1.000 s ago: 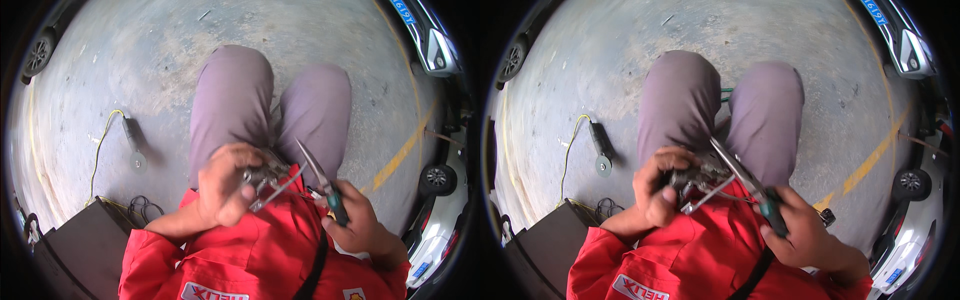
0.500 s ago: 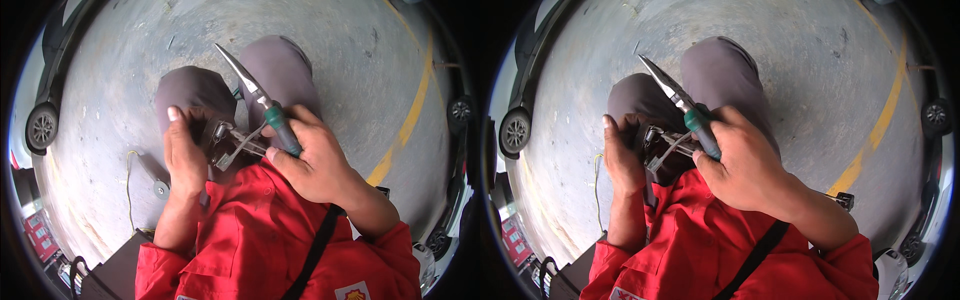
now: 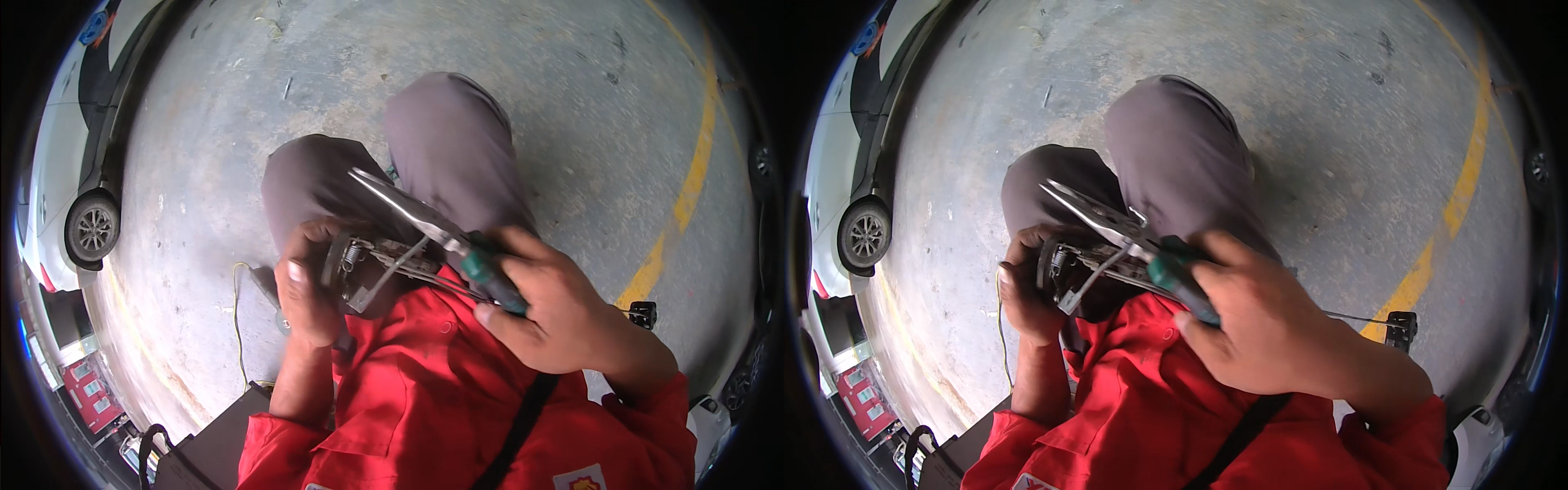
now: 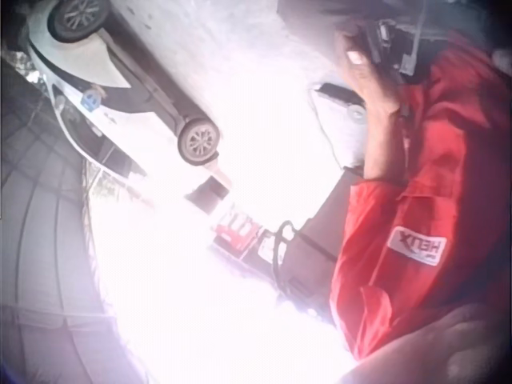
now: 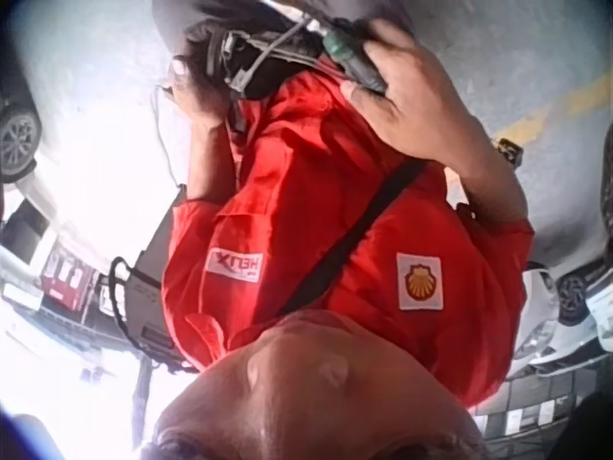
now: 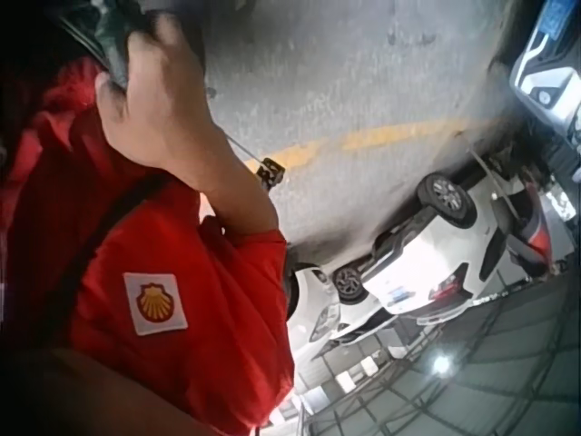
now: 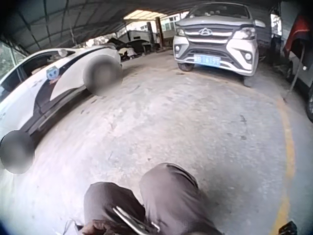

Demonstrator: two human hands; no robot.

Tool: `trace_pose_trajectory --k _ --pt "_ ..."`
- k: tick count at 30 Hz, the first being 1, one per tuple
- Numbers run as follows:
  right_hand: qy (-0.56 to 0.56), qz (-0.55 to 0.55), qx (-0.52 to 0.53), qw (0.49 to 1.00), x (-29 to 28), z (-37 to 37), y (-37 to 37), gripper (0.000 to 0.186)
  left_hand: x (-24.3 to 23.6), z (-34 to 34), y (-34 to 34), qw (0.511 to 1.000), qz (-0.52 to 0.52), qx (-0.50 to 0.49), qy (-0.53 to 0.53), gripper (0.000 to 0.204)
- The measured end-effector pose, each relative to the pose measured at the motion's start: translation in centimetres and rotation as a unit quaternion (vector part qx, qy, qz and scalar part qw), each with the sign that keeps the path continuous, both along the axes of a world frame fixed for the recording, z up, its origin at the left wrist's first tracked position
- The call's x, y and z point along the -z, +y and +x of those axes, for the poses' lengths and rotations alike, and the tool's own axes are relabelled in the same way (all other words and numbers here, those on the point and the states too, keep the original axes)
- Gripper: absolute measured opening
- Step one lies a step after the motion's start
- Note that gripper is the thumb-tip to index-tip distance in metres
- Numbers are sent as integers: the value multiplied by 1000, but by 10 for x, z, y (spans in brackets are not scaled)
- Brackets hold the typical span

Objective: The person sits on the floor and uses a screwdriver and pliers to disassemble and manipulate a small mechanical component. They remove parts, adjust internal pieces, and reassemble the component.

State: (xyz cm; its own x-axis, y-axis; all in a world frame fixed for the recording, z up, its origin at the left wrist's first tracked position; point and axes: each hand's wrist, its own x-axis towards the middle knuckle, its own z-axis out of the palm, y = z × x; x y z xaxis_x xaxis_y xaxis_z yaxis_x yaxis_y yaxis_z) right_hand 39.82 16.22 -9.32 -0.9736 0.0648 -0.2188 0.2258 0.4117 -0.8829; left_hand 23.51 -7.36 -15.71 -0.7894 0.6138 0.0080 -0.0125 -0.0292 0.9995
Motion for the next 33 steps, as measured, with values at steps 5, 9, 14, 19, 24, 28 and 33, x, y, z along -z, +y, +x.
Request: trace_pose_trajectory --k 5,9,14,19,24,28,33 --pt "-8 -1 -20 1000 -8 3 12 31 1 4 -3 1000 5 0 0 82" --pt "-17 -9 -24 1000 -10 0 13 32 1 1 -6 1000 -12 -5 24 83" --pt "-13 -3 -28 1000 -10 -5 10 33 1 0 -11 1000 15 20 -17 85" --pt "-23 29 -28 999 -18 -2 13 32 14 -18 -29 985 27 157 63 98" --pt "-50 31 -76 995 -22 3 14 29 9 -24 -29 960 -35 191 204 107" --pt "-49 41 -76 995 -20 5 12 29 5 -25 -26 954 -72 194 216 102" --pt "14 109 -7 994 -14 -3 33 28 -2 -38 -27 942 -91 233 223 107"
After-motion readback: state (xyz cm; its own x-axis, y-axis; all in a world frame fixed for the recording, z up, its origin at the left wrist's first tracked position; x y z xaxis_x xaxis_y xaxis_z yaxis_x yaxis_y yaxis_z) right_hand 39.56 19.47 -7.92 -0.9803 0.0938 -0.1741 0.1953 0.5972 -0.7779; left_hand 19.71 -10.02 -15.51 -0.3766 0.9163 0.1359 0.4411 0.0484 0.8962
